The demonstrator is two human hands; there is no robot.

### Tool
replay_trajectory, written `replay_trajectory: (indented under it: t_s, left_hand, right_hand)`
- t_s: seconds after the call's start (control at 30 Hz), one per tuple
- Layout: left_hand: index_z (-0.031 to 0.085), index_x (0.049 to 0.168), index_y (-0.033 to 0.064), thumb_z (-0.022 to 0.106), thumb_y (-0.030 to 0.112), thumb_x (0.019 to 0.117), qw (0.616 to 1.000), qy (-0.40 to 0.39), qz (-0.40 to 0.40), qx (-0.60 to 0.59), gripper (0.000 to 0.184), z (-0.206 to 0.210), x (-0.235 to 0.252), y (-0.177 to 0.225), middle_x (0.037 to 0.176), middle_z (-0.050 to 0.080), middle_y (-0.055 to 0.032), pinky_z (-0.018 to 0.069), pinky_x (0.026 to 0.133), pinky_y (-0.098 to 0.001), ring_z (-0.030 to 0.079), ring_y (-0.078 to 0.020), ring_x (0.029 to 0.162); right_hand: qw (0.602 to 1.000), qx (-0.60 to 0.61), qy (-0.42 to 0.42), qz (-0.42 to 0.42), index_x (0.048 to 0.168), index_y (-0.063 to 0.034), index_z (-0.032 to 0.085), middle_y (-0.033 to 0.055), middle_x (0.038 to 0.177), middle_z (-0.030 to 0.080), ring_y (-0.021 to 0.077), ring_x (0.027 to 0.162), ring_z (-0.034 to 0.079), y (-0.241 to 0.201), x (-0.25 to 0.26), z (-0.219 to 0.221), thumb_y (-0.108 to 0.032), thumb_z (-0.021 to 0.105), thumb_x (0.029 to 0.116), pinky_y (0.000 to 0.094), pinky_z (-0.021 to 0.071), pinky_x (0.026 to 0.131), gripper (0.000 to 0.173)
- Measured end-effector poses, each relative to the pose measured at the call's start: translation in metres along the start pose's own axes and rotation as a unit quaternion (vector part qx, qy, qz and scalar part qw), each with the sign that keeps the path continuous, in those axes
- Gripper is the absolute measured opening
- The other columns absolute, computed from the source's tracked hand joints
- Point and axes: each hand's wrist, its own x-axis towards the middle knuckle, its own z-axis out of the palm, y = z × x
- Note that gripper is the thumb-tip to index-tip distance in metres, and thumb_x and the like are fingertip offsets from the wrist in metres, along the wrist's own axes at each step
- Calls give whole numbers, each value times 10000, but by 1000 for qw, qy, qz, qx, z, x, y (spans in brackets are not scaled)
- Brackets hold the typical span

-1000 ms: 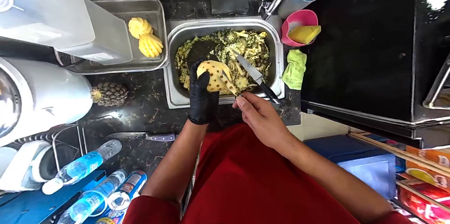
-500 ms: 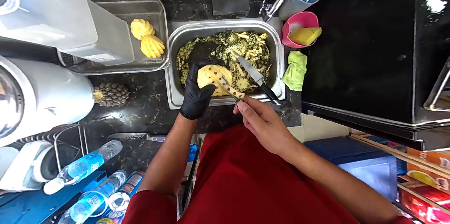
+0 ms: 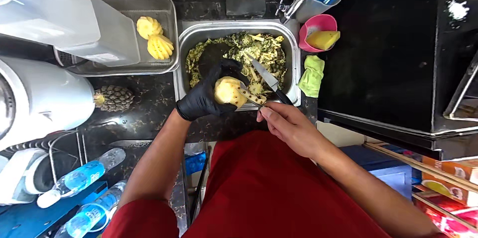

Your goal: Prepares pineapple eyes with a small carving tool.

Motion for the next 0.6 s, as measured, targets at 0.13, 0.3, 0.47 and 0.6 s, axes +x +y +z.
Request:
replay_trajectory:
  t_s: [0.13,0.3,0.47,0.6]
  left_hand:
    - [281,1487,72,915,202,646,999,4,6,36,1061,0,4,7,1260,630,-83,516,1060,-348,620,-195,1181]
    - [259,1509,88,928,195,637,1000,-5,-10,22,1104,-2,4,4,1279,625,-87,517,1069,-362,621,-210,1196]
    - [252,1522,70,929,198,629,1000,-9,-10,25,1128,-3,3,-2,1269,637,-118,519,1065,-383,628,-238,1187]
    - [241,1515,93,934,159,593,999,-16,-35,12,1156,0,2,-1,1265,633,-111,533,1048,-379,633,-233,1178]
  right_hand:
    - [1000,-5,3,-5,1031,-177,695,-71,622,456,43,490,398,0,0,-2,-412,418,1089,210,336,455,368]
    - [1000,-4,2,-3,1046,-161,700,-64,621,461,48,486,399,3,1,-5,-402,419,1092,207,337,450,373]
    - [1000,-2,-2,2,1025,-156,700,-58,609,458,52,479,399,5,4,-7,-396,418,1095,212,337,446,377]
    - [1000,-4,-10,8,1023,-158,703,-60,607,456,50,480,400,7,6,-4,-392,416,1094,215,340,450,377]
